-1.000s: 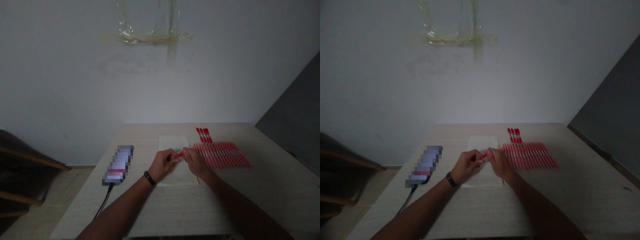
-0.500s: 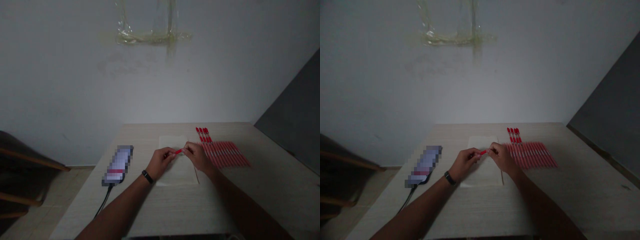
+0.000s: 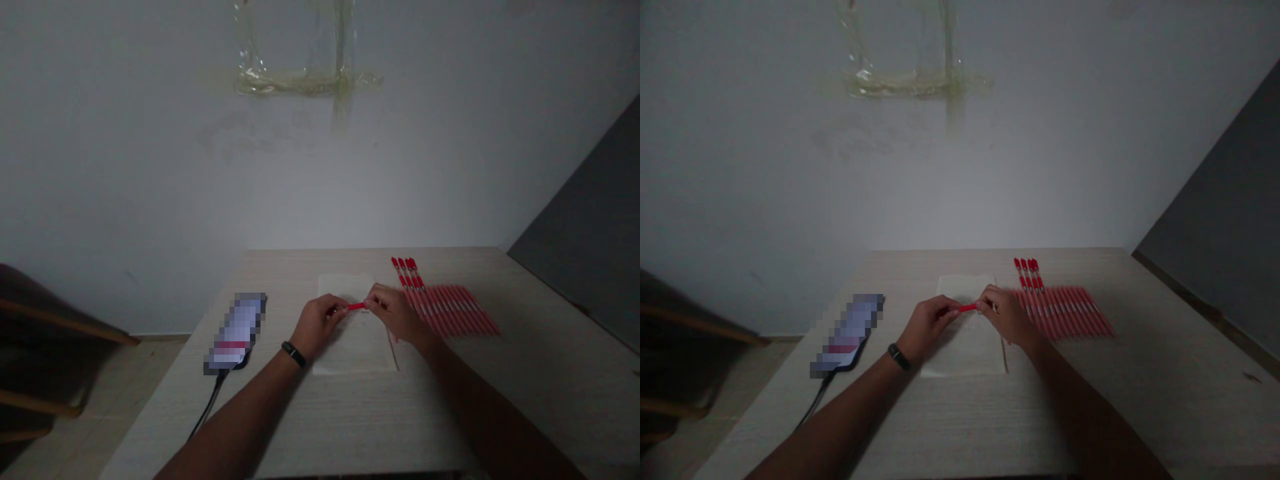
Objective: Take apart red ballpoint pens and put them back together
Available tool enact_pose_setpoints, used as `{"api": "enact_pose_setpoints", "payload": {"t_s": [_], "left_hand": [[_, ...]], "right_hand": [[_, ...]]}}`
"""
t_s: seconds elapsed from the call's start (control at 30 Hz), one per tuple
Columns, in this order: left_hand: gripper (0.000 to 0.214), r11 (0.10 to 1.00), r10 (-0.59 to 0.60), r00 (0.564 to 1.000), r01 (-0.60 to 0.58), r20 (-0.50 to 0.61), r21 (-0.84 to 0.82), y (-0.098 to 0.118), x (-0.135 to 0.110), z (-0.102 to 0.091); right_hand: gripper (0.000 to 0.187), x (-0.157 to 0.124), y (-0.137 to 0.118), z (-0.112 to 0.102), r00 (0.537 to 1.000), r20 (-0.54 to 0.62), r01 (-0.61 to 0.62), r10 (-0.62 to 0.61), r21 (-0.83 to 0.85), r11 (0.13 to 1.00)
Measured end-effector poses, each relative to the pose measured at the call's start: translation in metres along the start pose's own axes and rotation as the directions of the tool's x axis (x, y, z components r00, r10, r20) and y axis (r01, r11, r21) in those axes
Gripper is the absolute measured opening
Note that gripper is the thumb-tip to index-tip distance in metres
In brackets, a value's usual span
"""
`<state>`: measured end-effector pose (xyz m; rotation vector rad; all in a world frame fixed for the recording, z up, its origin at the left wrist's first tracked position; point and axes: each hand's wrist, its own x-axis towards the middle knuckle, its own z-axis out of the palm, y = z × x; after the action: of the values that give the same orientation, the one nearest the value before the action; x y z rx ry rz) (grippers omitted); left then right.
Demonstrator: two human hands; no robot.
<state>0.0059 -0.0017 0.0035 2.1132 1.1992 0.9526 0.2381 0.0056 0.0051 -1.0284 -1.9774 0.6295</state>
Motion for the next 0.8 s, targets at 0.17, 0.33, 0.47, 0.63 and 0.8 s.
{"api": "enact_pose_setpoints", "payload": {"t_s": [0.17, 0.33, 0.47, 0.63, 0.8], "left_hand": [[0.021, 0.999, -0.025, 1.0, 0.025, -0.012, 0.035, -0.0015, 0.0009, 0.0008], [0.02, 0.998, -0.026, 1.0, 0.027, -0.009, 0.06, -0.0023, 0.0004, 0.0016], [0.021, 0.998, -0.032, 0.999, 0.033, -0.007, 0.057, -0.0011, 0.0003, 0.0005], [0.022, 0.998, -0.033, 0.999, 0.033, -0.006, 0.058, -0.0016, 0.0006, 0.0006], [0.022, 0.997, -0.037, 0.999, 0.037, -0.001, 0.07, -0.0005, 0.0007, 0.0008]], "right_hand": [[0.009, -0.0018, -0.0007, -0.0002, 0.999, 0.004, -0.043, 0.043, 0.012, 0.999], [0.021, -0.0004, 0.0009, 0.0, 0.999, 0.034, -0.023, 0.025, -0.068, 0.997], [0.007, -0.0004, 0.0023, 0.0, 0.999, 0.032, -0.019, 0.02, -0.031, 0.999], [0.005, -0.0007, 0.0012, -0.0011, 0.999, 0.007, -0.054, 0.054, -0.035, 0.998], [0.016, -0.0005, -0.0012, -0.0009, 0.999, 0.044, -0.027, 0.03, -0.057, 0.998]]}}
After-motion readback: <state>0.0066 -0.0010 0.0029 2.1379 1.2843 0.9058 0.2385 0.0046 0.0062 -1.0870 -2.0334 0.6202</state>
